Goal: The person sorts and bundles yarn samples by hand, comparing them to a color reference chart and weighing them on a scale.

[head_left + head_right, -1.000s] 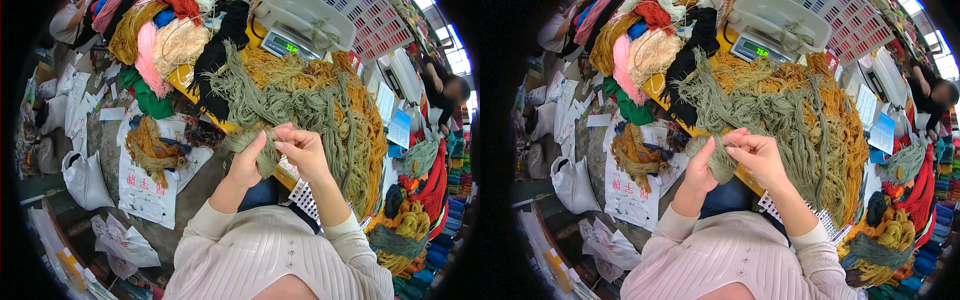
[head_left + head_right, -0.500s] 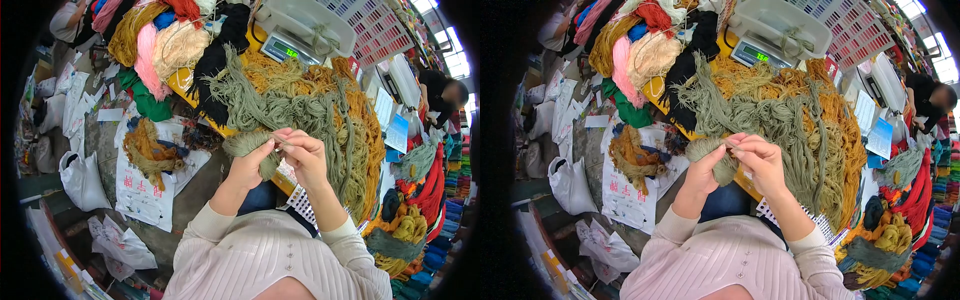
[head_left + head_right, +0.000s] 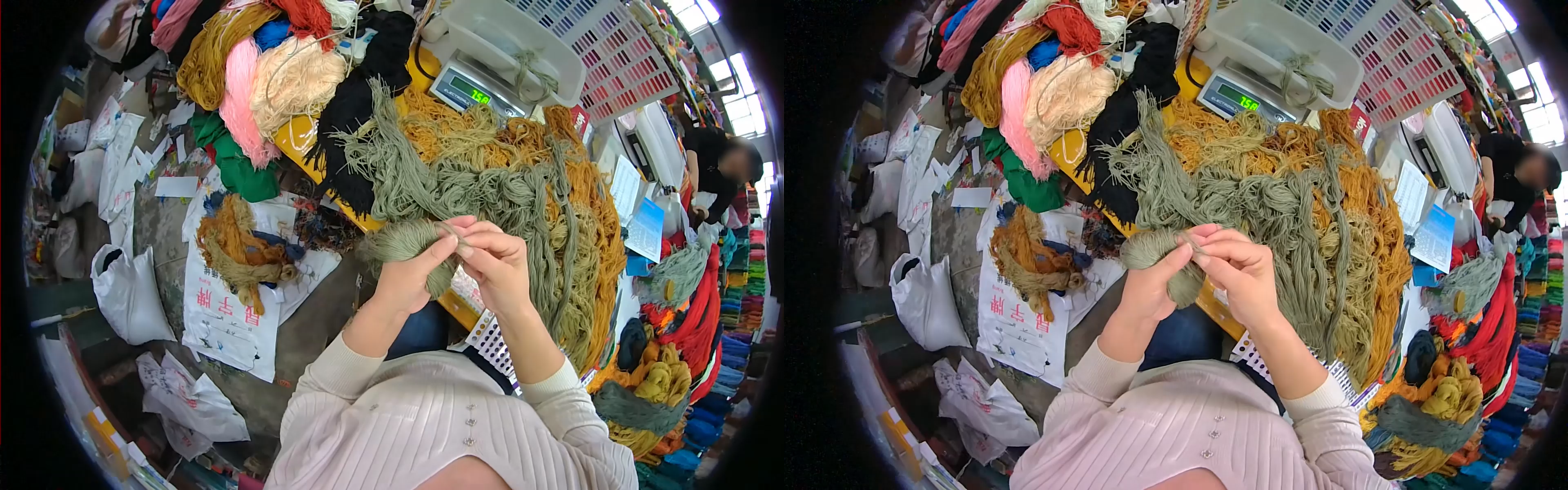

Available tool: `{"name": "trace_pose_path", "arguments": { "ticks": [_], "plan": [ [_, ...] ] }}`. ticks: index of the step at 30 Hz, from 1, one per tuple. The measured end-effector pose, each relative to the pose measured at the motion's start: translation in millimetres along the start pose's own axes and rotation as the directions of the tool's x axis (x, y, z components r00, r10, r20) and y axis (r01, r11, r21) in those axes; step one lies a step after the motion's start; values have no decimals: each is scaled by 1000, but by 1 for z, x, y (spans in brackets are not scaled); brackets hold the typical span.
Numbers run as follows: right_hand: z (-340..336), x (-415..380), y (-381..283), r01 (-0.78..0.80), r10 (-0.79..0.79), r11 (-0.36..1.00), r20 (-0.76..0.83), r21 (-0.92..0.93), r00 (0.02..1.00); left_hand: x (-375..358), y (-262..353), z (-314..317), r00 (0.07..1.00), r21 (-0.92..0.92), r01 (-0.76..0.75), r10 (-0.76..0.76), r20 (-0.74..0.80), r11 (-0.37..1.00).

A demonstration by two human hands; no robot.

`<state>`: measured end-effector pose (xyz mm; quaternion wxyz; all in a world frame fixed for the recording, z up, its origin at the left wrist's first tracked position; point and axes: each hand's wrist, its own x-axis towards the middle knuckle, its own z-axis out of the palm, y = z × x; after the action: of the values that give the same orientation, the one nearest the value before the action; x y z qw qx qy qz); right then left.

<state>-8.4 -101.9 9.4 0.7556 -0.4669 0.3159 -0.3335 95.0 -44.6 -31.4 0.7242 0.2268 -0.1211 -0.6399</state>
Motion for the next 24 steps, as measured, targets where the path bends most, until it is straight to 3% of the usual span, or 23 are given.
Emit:
{"name": "trace_pose_path", "arguments": {
  "ticks": [2,8,11,14,15,16,17,18,19,20,21,22,24],
  "plan": [
    [4,1,1,39,-40,997,-7,-60,999,0,-1,-1,1000,69,-26,26,9,997],
    [-2,3,1,-27,26,998,13,52,1000,2,3,1,998,-57,45,-47,-45,997],
    [-2,8,-3,-178,176,961,29,211,984,4,2,-4,1000,-120,15,-17,-13,993],
    [-11,15,-11,-470,318,735,364,488,875,-1,15,-21,1000,-132,-20,21,1,991],
    [-18,20,-17,-447,318,792,345,416,883,-4,28,-38,992,-465,53,7,127,884],
    [-26,28,-24,-421,315,841,324,340,892,-6,40,-62,959,-662,118,88,268,740],
    [-34,36,-32,-393,312,881,303,263,901,-17,57,-77,965,-822,117,131,226,558],
    [-39,46,-40,-255,262,964,110,-70,959,-31,75,-99,982,-835,10,151,112,551],
    [-43,61,-51,-148,156,897,-15,-416,988,-45,86,-114,964,-871,-41,248,95,490],
    [-52,79,-57,-112,67,773,-94,-624,993,-64,91,-143,949,-850,-145,315,26,506],
    [-72,102,-49,183,-319,464,29,-867,947,-83,93,-155,942,-842,-185,335,-5,507],
    [-84,121,-53,286,-436,230,165,-930,885,-101,93,-160,942,-797,-242,330,-57,553],
    [-98,154,-49,276,-502,-91,283,-957,817,-131,83,-159,956,-729,-279,248,-154,625]
  ]
}}
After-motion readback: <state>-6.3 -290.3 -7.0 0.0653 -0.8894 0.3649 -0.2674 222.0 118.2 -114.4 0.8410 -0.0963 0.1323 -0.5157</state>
